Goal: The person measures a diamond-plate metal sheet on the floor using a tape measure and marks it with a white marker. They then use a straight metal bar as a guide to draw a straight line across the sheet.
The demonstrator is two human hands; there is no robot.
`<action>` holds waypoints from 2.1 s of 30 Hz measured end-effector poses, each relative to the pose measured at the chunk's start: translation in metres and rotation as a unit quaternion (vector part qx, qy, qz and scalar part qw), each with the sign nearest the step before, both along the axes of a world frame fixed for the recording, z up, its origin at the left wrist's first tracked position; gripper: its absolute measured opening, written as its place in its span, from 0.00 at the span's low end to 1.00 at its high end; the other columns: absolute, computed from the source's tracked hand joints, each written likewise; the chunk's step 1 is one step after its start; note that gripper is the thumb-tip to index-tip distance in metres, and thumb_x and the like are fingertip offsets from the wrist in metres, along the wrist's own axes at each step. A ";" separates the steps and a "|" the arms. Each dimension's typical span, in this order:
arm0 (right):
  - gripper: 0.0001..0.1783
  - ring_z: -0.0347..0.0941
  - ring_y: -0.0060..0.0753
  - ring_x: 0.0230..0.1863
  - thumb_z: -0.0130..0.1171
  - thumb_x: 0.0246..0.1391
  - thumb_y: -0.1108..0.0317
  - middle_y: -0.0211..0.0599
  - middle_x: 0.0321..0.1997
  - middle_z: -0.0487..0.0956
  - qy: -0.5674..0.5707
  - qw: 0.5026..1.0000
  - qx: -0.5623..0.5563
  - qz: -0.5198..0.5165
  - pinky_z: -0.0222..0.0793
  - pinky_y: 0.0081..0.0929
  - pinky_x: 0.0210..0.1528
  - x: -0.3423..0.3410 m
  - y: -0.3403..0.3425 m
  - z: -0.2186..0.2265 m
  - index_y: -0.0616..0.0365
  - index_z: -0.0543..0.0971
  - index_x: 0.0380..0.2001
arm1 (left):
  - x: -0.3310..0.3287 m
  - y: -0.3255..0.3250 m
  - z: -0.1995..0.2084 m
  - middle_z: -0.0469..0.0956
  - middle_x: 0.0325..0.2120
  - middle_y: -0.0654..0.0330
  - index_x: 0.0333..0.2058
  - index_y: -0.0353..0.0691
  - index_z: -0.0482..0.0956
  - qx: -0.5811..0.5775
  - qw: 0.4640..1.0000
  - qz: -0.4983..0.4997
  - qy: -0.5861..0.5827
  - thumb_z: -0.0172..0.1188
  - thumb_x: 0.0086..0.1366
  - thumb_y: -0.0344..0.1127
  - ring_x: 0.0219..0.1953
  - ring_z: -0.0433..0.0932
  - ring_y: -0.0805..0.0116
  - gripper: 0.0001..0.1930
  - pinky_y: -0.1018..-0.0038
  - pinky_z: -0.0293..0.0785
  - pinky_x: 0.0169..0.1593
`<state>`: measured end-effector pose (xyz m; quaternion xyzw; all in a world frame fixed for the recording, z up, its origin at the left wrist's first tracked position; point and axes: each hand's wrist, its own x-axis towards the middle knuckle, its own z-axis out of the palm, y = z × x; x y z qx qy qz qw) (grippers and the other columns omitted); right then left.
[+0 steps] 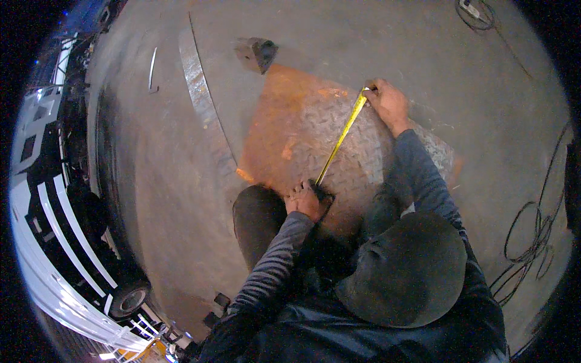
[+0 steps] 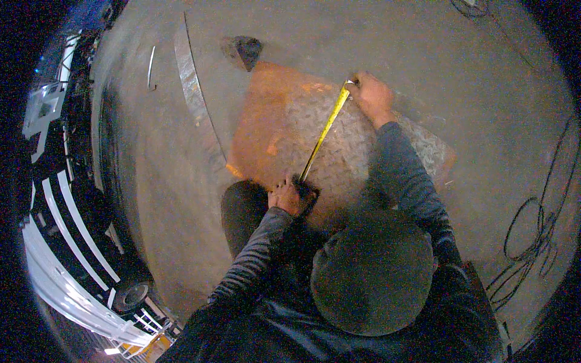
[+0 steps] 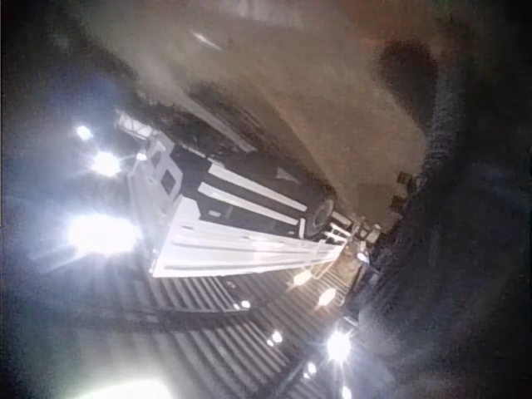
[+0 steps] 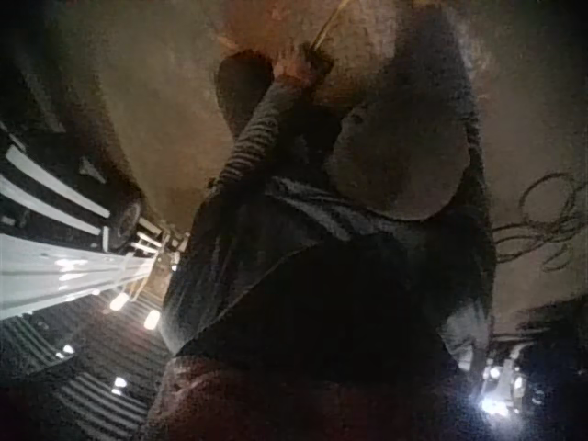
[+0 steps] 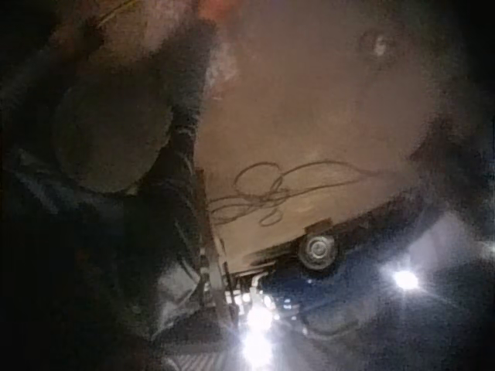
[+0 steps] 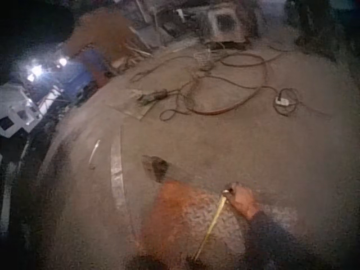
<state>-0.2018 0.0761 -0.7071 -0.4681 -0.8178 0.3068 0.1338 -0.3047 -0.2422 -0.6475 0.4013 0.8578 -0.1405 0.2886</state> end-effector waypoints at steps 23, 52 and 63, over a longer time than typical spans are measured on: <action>0.18 0.73 0.26 0.23 0.65 0.54 0.55 0.37 0.25 0.82 0.162 0.931 -0.300 -0.129 0.70 0.29 0.29 0.007 -0.054 0.027 0.60 0.83 0.38 | -0.023 0.158 -0.016 0.81 0.32 0.44 0.41 0.39 0.79 0.338 0.911 0.128 -0.197 0.62 0.61 0.42 0.36 0.79 0.43 0.14 0.57 0.74 0.39; 0.22 0.76 0.30 0.21 0.57 0.57 0.52 0.37 0.20 0.77 0.096 0.989 -0.018 -0.109 0.72 0.30 0.27 -0.052 0.199 -0.033 0.62 0.81 0.41 | -0.016 0.184 -0.046 0.79 0.33 0.40 0.41 0.39 0.74 0.293 0.948 0.058 -0.115 0.57 0.65 0.46 0.37 0.78 0.36 0.16 0.47 0.72 0.41; 0.16 0.65 0.18 0.20 0.51 0.62 0.69 0.31 0.31 0.80 0.312 0.855 -0.337 -0.242 0.61 0.19 0.22 0.063 -0.015 0.044 0.58 0.75 0.52 | -0.011 0.198 -0.059 0.79 0.30 0.42 0.37 0.36 0.77 0.368 0.923 0.046 -0.101 0.60 0.62 0.44 0.34 0.78 0.38 0.15 0.49 0.72 0.38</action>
